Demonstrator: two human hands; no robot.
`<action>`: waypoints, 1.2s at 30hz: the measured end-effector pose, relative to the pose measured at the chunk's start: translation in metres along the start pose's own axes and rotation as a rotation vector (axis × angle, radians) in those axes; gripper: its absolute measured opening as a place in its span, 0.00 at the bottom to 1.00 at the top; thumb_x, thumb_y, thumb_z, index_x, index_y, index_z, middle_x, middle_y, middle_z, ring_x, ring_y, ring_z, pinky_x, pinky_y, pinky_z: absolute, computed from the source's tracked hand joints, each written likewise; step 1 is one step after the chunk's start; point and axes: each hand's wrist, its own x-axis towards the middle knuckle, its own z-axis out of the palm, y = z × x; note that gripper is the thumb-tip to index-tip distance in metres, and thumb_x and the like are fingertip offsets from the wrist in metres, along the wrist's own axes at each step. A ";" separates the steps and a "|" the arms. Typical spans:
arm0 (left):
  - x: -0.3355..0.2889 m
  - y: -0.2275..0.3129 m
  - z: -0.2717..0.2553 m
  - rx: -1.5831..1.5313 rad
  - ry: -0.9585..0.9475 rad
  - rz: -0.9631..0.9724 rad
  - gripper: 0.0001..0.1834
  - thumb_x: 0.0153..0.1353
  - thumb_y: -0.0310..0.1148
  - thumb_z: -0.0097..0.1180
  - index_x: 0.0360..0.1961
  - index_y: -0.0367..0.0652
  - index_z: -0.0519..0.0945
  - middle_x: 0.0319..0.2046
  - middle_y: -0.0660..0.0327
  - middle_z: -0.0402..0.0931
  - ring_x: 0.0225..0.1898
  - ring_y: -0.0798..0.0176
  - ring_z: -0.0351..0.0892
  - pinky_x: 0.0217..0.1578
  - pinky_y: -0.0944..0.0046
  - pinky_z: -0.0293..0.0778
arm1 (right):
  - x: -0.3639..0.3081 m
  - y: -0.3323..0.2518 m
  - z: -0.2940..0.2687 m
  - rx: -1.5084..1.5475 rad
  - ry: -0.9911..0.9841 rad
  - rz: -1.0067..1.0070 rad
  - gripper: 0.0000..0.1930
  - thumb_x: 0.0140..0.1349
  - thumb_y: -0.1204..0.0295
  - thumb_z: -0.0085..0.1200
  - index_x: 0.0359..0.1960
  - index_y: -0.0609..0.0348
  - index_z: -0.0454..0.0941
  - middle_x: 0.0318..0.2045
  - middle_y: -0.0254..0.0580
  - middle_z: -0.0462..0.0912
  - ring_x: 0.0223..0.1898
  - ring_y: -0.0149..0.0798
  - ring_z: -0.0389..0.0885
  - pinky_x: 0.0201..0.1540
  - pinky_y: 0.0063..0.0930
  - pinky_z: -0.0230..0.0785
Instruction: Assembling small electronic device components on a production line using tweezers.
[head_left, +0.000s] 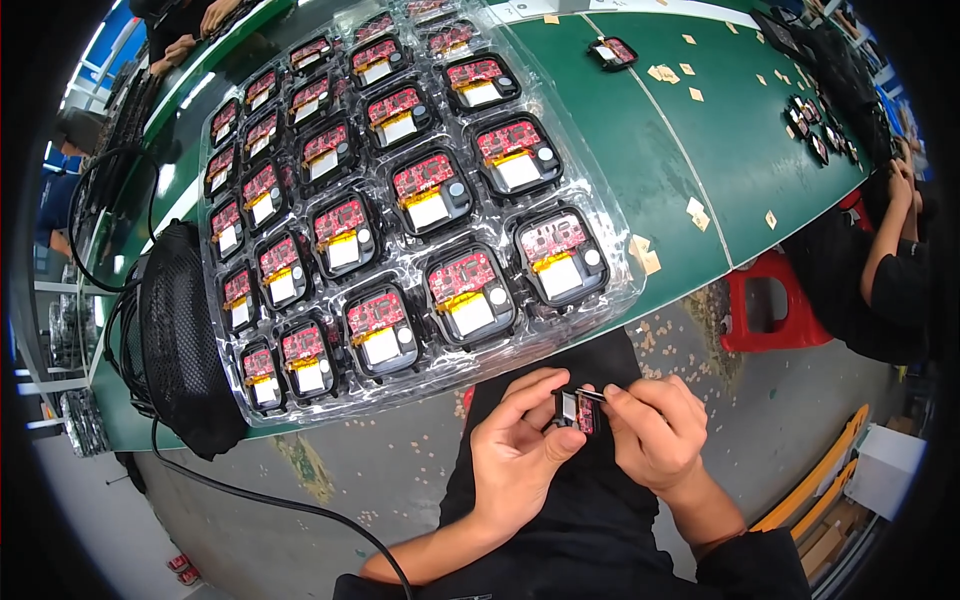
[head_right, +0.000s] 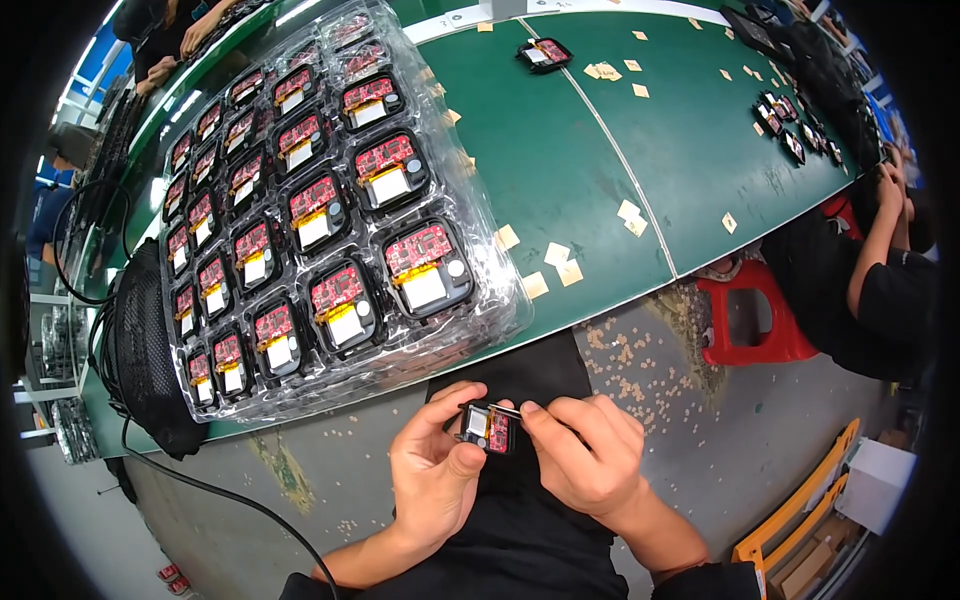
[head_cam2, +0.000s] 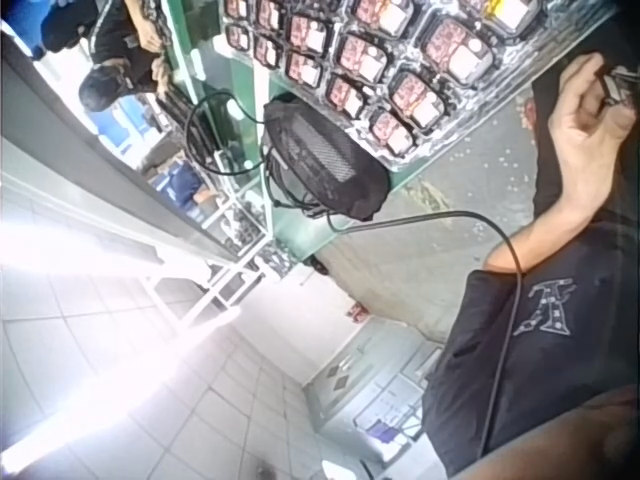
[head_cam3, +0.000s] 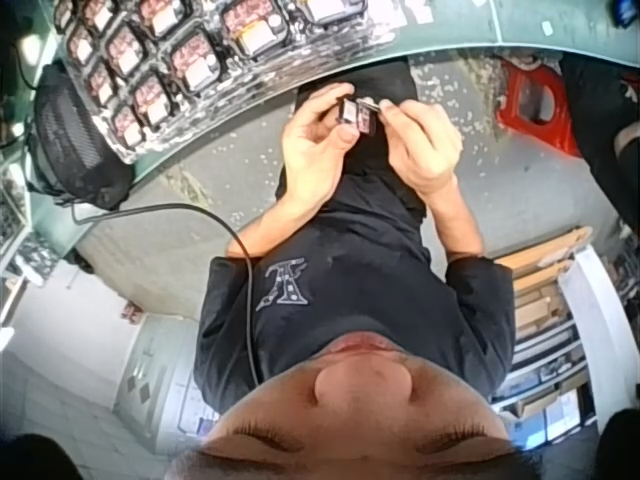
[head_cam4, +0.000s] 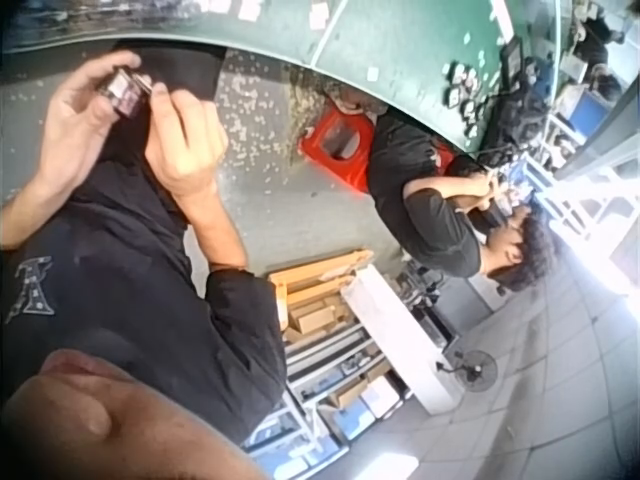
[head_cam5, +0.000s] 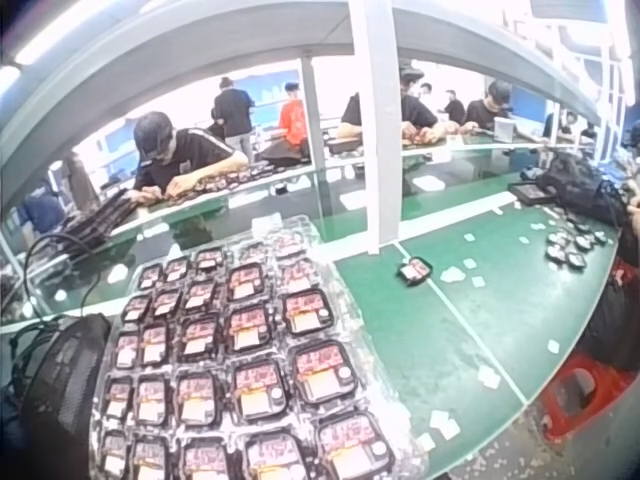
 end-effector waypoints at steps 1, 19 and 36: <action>0.000 -0.001 -0.001 -0.001 0.000 -0.001 0.30 0.60 0.25 0.71 0.62 0.30 0.75 0.63 0.53 0.68 0.59 0.60 0.77 0.55 0.65 0.77 | -0.001 0.000 0.000 0.001 0.006 0.002 0.15 0.44 0.84 0.69 0.37 0.62 0.87 0.29 0.38 0.79 0.21 0.36 0.73 0.21 0.27 0.65; -0.010 0.059 0.008 0.031 -0.333 0.141 0.31 0.53 0.16 0.71 0.60 0.31 0.76 0.61 0.49 0.69 0.63 0.49 0.75 0.63 0.53 0.75 | 0.022 0.018 -0.028 0.120 0.156 0.164 0.11 0.52 0.82 0.67 0.38 0.63 0.83 0.31 0.45 0.79 0.27 0.41 0.76 0.29 0.30 0.69; 0.192 0.256 0.046 1.518 -0.009 0.952 0.15 0.50 0.28 0.76 0.29 0.34 0.78 0.29 0.56 0.79 0.31 0.60 0.79 0.36 0.62 0.75 | 0.127 0.070 -0.009 -0.133 0.144 0.241 0.08 0.61 0.81 0.56 0.42 0.63 0.76 0.36 0.50 0.78 0.40 0.55 0.78 0.43 0.45 0.70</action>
